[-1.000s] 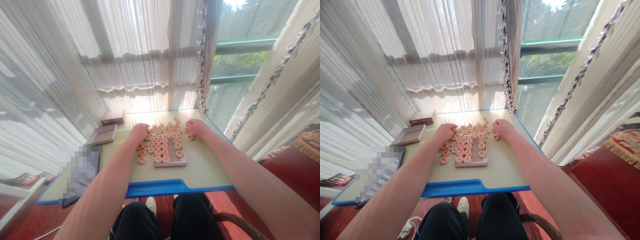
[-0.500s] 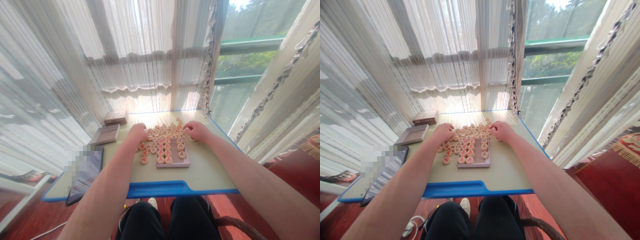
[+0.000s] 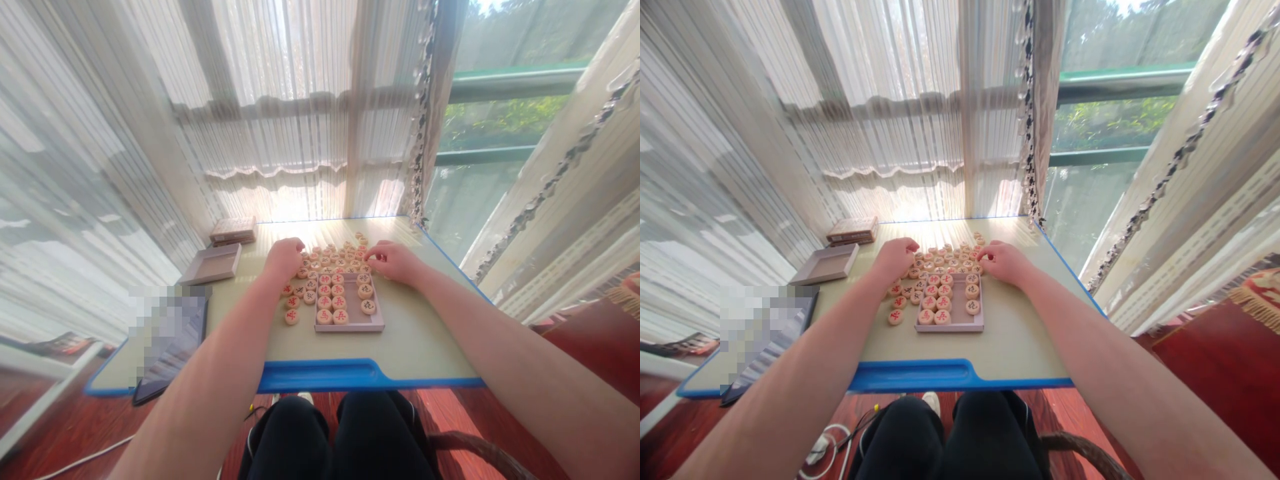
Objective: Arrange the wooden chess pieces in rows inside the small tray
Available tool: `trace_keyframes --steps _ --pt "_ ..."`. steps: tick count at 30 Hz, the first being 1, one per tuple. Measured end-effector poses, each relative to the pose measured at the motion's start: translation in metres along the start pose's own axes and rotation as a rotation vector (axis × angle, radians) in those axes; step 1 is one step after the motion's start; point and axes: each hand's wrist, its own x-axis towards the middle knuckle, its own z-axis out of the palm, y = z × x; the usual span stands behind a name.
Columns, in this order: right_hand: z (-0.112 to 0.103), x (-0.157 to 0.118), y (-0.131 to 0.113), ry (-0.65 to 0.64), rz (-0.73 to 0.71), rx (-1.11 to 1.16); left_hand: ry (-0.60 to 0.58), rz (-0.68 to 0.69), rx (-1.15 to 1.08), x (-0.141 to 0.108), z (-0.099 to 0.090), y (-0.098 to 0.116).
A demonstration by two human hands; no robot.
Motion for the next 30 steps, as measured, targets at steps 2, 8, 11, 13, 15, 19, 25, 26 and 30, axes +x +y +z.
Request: trace_keyframes --steps 2,8,11,13,15,19,25,26,30 --pt "-0.001 0.000 0.000 0.002 0.006 -0.003 0.011 0.056 -0.027 0.000 0.000 0.002" --pt "-0.002 0.000 0.002 0.023 0.023 -0.008 -0.136 0.326 -0.022 -0.007 0.000 0.015" --pt "-0.001 0.000 0.001 0.012 0.008 -0.003 -0.130 0.378 0.050 -0.010 -0.002 0.016" --pt "0.000 0.001 0.001 0.015 0.009 -0.004 -0.102 0.387 0.066 -0.010 -0.003 0.016" --pt "-0.001 0.002 0.002 0.035 0.021 -0.014 -0.084 0.400 0.069 -0.010 -0.003 0.016" --pt "-0.001 0.003 0.004 0.071 0.042 -0.050 -0.139 0.433 0.066 -0.009 0.000 0.017" --pt "0.001 0.003 0.003 0.047 0.030 -0.069 -0.132 0.398 0.038 -0.008 0.004 0.016" --pt "0.000 0.003 0.003 0.056 0.028 -0.068 -0.119 0.399 0.026 -0.008 0.005 0.015" --pt "-0.002 0.003 0.006 0.126 0.028 -0.056 -0.066 0.394 0.016 -0.006 0.009 0.013"
